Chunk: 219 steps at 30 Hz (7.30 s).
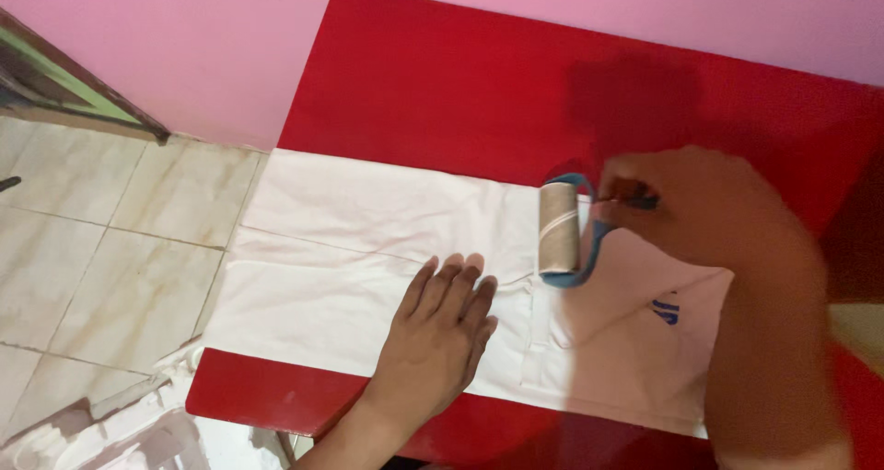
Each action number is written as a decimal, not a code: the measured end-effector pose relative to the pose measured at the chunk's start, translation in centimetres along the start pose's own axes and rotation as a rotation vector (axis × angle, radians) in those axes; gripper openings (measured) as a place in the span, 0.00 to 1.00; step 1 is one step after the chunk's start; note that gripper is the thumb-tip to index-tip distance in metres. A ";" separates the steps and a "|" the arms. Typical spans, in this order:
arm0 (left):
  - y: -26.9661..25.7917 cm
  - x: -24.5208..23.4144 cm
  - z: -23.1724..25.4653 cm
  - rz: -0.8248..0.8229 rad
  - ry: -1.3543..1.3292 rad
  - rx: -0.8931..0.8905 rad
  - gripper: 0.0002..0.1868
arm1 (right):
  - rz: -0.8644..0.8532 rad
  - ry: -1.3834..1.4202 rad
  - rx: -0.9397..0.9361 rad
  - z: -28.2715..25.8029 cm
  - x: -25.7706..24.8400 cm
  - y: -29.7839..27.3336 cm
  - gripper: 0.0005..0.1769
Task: The person smooths a white t-shirt on a red table, uses a lint roller to remove lint from the fabric, then folds the shirt in half and rolls it into a compact bundle. The shirt is handled one at a time and the final rolled bundle remains on the table.
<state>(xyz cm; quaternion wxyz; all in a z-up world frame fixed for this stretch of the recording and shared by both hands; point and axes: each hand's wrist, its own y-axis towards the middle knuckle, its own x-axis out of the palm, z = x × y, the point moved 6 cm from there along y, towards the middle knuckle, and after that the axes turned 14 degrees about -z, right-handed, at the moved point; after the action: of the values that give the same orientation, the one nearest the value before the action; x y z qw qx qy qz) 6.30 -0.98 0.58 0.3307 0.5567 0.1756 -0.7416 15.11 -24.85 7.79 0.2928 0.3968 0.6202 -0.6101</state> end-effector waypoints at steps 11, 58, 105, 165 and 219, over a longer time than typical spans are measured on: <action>0.2 -2.5 -0.5 0.004 -0.231 0.114 0.16 | 0.134 0.290 -0.327 -5.7 2.4 3.1 0.15; 3.3 -0.6 -12.4 -0.187 0.429 -0.064 0.35 | 0.120 0.135 -0.331 -10.2 1.7 3.4 0.19; 0.0 -2.5 -33.2 -0.030 -1.198 -0.455 0.10 | -0.015 -0.053 -0.282 -23.8 -0.8 5.9 0.17; -3.7 -4.9 -19.0 0.030 0.191 -0.426 0.28 | 0.178 0.180 -0.507 -18.0 2.2 3.9 0.19; -10.7 -7.5 -14.8 0.014 -0.059 -0.272 0.29 | 0.029 -0.040 -0.329 -19.1 3.1 -1.5 0.16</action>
<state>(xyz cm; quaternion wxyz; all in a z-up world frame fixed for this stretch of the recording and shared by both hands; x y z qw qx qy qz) 10.66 18.25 1.74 0.4132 0.4861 0.2608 -0.7246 14.55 -5.47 7.56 0.3745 0.3403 0.7000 -0.5039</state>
